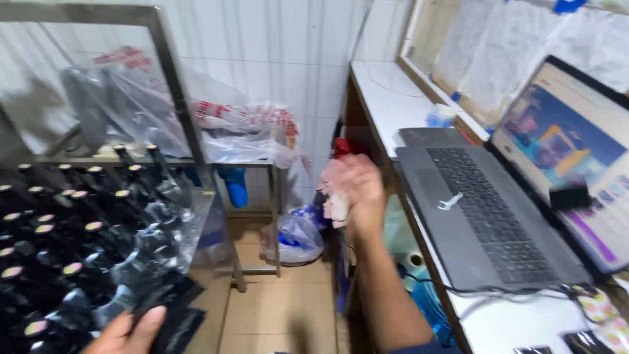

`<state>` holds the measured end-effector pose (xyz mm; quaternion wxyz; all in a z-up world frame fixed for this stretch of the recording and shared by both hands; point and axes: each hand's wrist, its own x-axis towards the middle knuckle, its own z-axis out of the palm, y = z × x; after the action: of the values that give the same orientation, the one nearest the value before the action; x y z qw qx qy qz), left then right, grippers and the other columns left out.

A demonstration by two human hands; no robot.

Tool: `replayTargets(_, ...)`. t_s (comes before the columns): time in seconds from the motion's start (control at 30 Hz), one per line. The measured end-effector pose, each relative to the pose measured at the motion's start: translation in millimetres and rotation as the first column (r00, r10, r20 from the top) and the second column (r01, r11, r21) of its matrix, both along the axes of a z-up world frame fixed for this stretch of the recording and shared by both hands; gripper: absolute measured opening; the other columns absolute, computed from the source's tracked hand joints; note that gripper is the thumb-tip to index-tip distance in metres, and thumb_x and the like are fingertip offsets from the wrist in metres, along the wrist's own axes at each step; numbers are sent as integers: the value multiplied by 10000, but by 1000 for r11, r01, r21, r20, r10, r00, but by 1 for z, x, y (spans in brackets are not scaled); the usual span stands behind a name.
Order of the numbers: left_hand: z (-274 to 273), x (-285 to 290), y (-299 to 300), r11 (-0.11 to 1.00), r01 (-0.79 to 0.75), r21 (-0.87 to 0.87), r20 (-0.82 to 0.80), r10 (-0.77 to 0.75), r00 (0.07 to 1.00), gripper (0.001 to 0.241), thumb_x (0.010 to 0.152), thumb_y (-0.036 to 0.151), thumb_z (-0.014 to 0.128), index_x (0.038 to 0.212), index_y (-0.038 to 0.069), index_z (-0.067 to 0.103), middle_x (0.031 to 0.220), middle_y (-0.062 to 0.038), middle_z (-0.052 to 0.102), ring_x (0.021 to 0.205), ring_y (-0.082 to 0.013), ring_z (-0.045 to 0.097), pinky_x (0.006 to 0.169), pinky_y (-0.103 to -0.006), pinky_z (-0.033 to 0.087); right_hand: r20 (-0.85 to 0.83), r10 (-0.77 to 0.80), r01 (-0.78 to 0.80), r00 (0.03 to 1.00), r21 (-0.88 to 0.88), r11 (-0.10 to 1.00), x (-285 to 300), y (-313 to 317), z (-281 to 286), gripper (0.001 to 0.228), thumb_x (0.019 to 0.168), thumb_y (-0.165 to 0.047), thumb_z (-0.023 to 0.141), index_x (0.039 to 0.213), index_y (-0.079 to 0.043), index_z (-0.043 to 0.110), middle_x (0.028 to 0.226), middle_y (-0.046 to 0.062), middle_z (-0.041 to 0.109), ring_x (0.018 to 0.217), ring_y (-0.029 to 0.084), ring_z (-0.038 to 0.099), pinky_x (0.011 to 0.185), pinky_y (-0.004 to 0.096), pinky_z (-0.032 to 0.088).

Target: A person is manually placing caps onto a large array of glass bottles positioned in a metal rack at a production station.

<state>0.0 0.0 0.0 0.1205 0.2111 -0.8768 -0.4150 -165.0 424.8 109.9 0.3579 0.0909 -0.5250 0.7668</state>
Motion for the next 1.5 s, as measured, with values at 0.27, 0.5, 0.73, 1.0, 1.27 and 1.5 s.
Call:
replayTargets(0.27, 65, 8, 69, 836, 58, 546, -203, 65, 977, 327, 931, 128, 836, 1211, 0, 947, 1046, -62, 881, 976, -143, 702, 907, -312, 589, 432, 642, -771, 633, 427, 473, 78, -170, 0, 291, 821, -184, 960, 1026, -81, 782, 873, 64, 718, 642, 138, 674, 573, 278, 552)
replayTargets(0.5, 84, 42, 55, 679, -18, 734, -162, 201, 966, 345, 963, 94, 797, 1238, -81, 910, 1028, -179, 884, 925, -256, 765, 859, -400, 659, 440, 625, -764, 645, 371, 527, 84, -204, -15, 221, 900, -101, 918, 754, -25, 770, 730, 67, 674, 450, 155, 635, 418, 247, 476)
replayTargets(0.73, 98, 89, 36, 648, -134, 749, -134, 347, 928, 364, 983, 86, 751, 1288, -43, 903, 1139, -177, 924, 1028, -260, 817, 956, -374, 640, 496, 670, -828, 553, 418, 374, 104, -245, -20, 215, 956, -127, 860, 1166, -95, 890, 876, 30, 864, 767, 65, 739, 693, 228, 570)
replayTargets(1.0, 92, 131, 15, 763, -146, 630, -262, 385, 885, 341, 1021, 98, 680, 1221, -7, 936, 1120, -59, 937, 1024, -138, 769, 943, -308, 629, 465, 757, -885, 458, 316, 342, 119, -285, -34, 308, 870, -45, 975, 852, -117, 676, 751, 3, 673, 665, 94, 603, 615, 256, 493)
replayTargets(1.27, 89, 168, -8, 774, -391, 497, -135, 515, 847, 340, 1016, 217, 701, 1258, 158, 932, 1153, 8, 961, 1083, -97, 821, 1008, -256, 600, 419, 778, -856, 468, 434, 281, 154, -307, -17, 153, 852, -146, 971, 804, -69, 848, 749, 58, 771, 668, 124, 652, 603, 273, 497)
replayTargets(1.5, 107, 203, -15, 587, -414, 696, -102, 652, 751, 333, 1014, 140, 734, 1271, 40, 922, 1186, -104, 945, 1097, -170, 829, 1010, -299, 623, 496, 799, -903, 340, 410, 130, 164, -344, -10, 90, 850, -103, 963, 859, -39, 900, 801, 102, 829, 672, 159, 723, 628, 288, 595)
